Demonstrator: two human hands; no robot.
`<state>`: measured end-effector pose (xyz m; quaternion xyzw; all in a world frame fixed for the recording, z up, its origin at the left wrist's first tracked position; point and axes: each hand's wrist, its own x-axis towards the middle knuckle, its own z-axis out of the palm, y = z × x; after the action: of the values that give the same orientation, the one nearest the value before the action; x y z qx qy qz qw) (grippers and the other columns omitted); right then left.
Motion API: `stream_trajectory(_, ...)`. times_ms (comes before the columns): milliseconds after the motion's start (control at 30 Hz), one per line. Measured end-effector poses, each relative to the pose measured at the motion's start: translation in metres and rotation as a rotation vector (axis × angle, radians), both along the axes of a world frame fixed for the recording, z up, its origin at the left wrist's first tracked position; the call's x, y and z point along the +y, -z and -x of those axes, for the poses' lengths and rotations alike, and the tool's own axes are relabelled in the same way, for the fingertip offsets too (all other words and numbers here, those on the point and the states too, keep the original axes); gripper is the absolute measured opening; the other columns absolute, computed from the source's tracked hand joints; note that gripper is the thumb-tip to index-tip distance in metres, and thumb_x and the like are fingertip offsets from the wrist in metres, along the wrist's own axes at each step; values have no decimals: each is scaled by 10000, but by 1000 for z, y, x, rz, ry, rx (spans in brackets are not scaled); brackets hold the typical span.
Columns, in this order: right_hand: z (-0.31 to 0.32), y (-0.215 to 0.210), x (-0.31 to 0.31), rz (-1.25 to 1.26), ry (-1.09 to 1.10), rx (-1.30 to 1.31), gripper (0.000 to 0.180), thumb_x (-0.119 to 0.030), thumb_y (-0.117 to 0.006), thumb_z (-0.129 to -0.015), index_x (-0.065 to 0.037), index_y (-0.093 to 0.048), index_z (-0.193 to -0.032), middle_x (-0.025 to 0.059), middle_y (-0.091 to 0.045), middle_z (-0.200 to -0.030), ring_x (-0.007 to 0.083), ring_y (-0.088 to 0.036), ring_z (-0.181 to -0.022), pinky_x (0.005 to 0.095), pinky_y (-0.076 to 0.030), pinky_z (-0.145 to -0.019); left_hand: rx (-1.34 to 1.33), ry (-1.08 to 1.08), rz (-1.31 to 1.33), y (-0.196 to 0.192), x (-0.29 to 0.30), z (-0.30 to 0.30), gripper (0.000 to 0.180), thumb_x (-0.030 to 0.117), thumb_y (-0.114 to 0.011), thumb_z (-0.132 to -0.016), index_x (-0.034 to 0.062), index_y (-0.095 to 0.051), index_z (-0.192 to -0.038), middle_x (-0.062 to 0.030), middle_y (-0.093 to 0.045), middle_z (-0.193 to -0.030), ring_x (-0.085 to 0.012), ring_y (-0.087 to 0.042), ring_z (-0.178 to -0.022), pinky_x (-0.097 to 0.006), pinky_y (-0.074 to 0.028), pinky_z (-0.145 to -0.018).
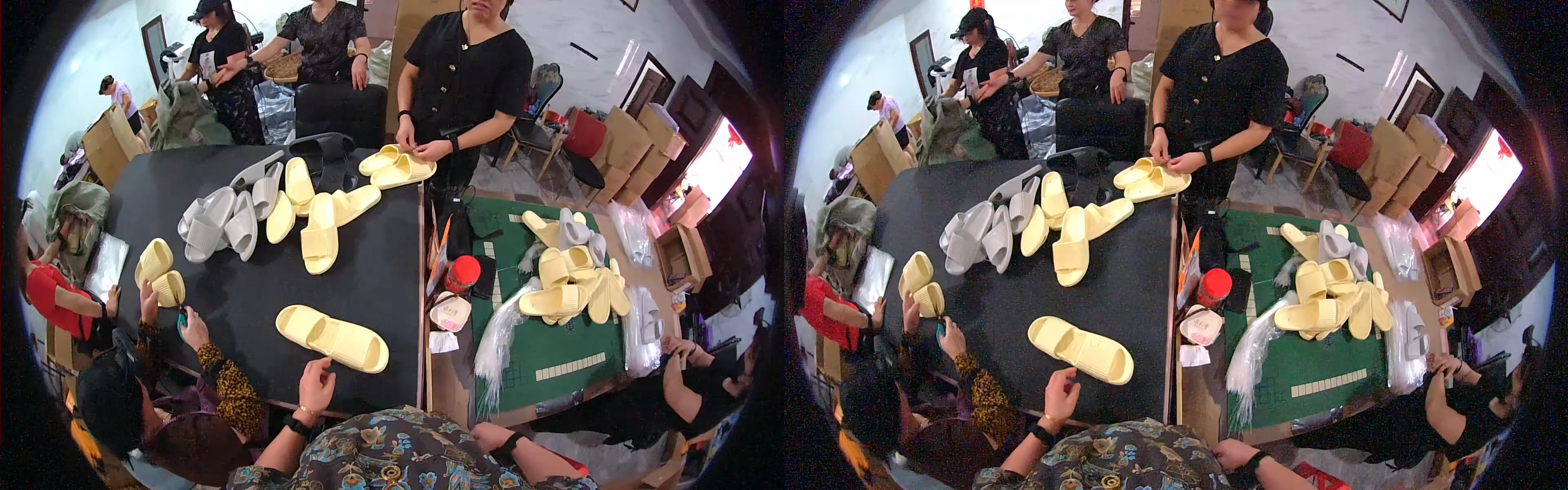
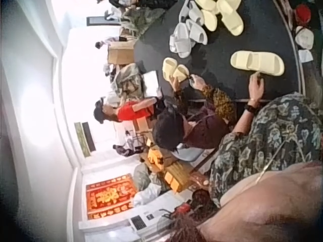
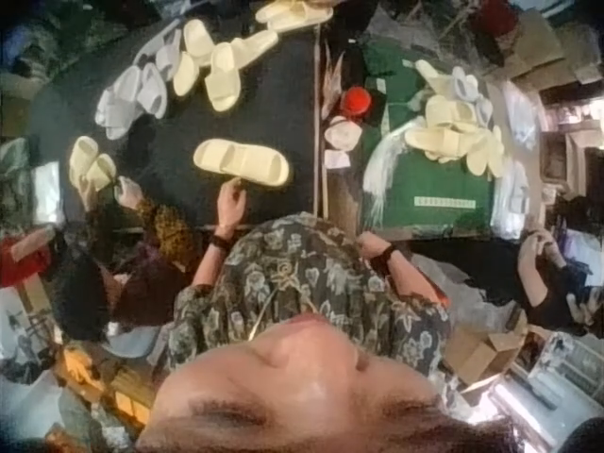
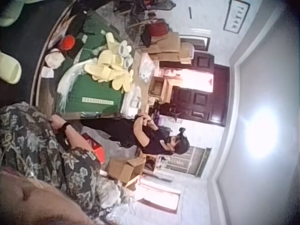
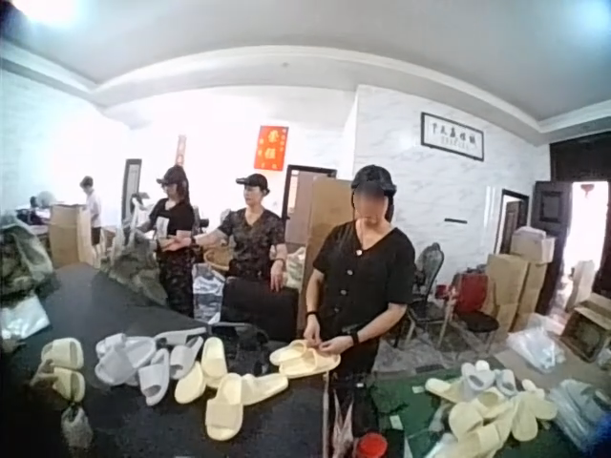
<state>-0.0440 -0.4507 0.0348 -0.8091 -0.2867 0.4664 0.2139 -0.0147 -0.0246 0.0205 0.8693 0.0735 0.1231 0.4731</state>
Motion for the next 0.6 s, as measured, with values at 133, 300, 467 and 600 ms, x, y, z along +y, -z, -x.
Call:
stream_trajectory(133,15,99,-24,-196,89,-42,209,-137,-546,-702,31,-619,-804,249,-601,-709,378,-598,-662,460,-448,-588,-8,-116,-64,-2,0,-17,361,17,-624,-745,21,-546,-1098,-136,-528,-1064,-267,-555,-879,-347,-478,-738)
stream_trajectory(300,-86,42,42,16,82,-122,249,-210,-569,-786,-56,-632,-971,171,-641,-899,336,-619,-846,408,-489,-732,-101,-295,-267,1,13,-47,455,99,-642,-743,5,-503,-1166,-199,-490,-1194,-373,-423,-1141,-443,-331,-988)
stream_trajectory(467,-138,23,124,-329,557,-360,411,-256,-648,-780,-22,-550,-1104,164,-638,-923,316,-625,-832,390,-492,-728,-39,-426,-353,21,35,-77,581,182,-666,-750,-1,-430,-1247,-219,-434,-1271,-383,-387,-1184,-443,-315,-1011)
stream_trajectory(600,-156,49,175,-253,590,-221,593,-339,-658,-801,26,-466,-1226,165,-648,-961,260,-643,-843,355,-515,-725,110,-482,-310,60,52,-93,672,283,-709,-717,-5,-434,-1259,-226,-487,-1231,-383,-445,-1140,-437,-348,-990)
